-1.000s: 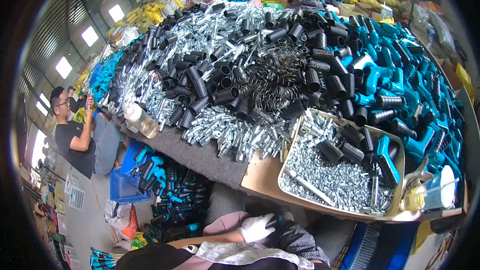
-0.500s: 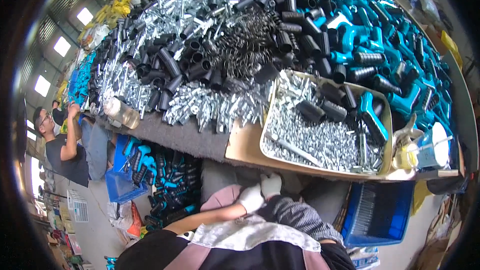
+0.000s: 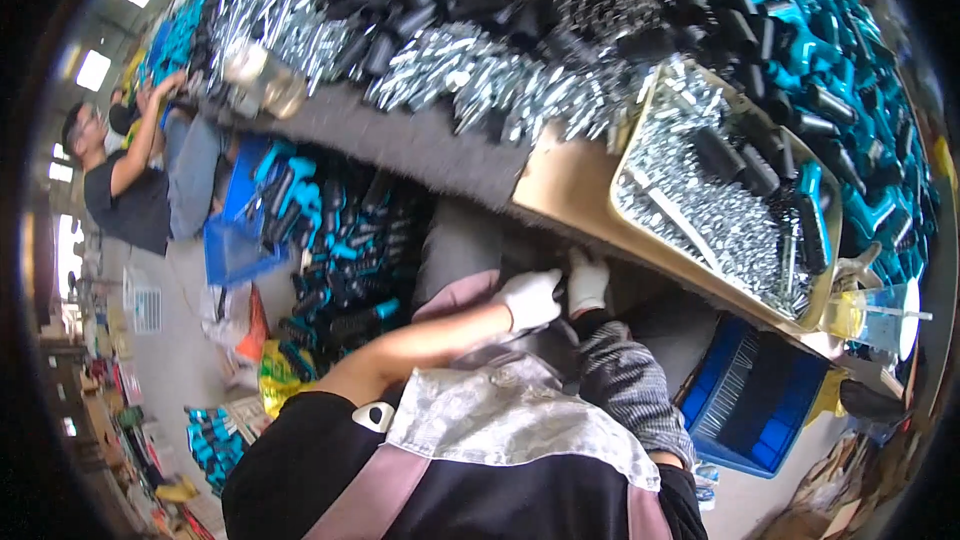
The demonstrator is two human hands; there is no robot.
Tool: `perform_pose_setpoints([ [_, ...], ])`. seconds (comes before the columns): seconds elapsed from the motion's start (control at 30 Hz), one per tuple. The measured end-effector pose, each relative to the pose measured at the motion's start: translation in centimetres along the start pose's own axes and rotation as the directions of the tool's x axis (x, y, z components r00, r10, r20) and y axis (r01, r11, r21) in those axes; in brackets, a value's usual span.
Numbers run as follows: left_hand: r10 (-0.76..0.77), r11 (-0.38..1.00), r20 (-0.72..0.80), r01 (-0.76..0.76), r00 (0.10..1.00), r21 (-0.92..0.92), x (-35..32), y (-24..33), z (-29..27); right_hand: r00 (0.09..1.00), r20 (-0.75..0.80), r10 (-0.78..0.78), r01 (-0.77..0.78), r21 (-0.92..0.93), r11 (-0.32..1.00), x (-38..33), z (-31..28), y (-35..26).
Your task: Assembling mechanical tool components by hand at an industrial workbench.
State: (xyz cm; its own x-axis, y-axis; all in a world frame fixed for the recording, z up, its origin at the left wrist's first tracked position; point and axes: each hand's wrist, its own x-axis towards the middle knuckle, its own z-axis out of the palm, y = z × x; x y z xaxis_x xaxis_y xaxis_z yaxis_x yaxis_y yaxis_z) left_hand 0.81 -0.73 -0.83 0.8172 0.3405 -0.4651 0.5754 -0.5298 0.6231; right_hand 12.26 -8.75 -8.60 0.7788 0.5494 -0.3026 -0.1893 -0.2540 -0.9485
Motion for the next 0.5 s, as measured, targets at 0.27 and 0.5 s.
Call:
perform_pose_setpoints([
  [0.27,0.119,0.978,-0.459,-0.185,0.880,-0.101,-17.6,-0.8,-19.1,0.870,0.252,0.424,-0.488,0.566,0.664,-1.0,-11.1,8.9],
  [0.5,-0.065,0.998,-0.778,0.027,0.624,-0.061,-30.5,-2.7,-23.0,0.870,0.324,0.370,-0.449,0.215,0.867,-3.9,-4.8,2.6],
])
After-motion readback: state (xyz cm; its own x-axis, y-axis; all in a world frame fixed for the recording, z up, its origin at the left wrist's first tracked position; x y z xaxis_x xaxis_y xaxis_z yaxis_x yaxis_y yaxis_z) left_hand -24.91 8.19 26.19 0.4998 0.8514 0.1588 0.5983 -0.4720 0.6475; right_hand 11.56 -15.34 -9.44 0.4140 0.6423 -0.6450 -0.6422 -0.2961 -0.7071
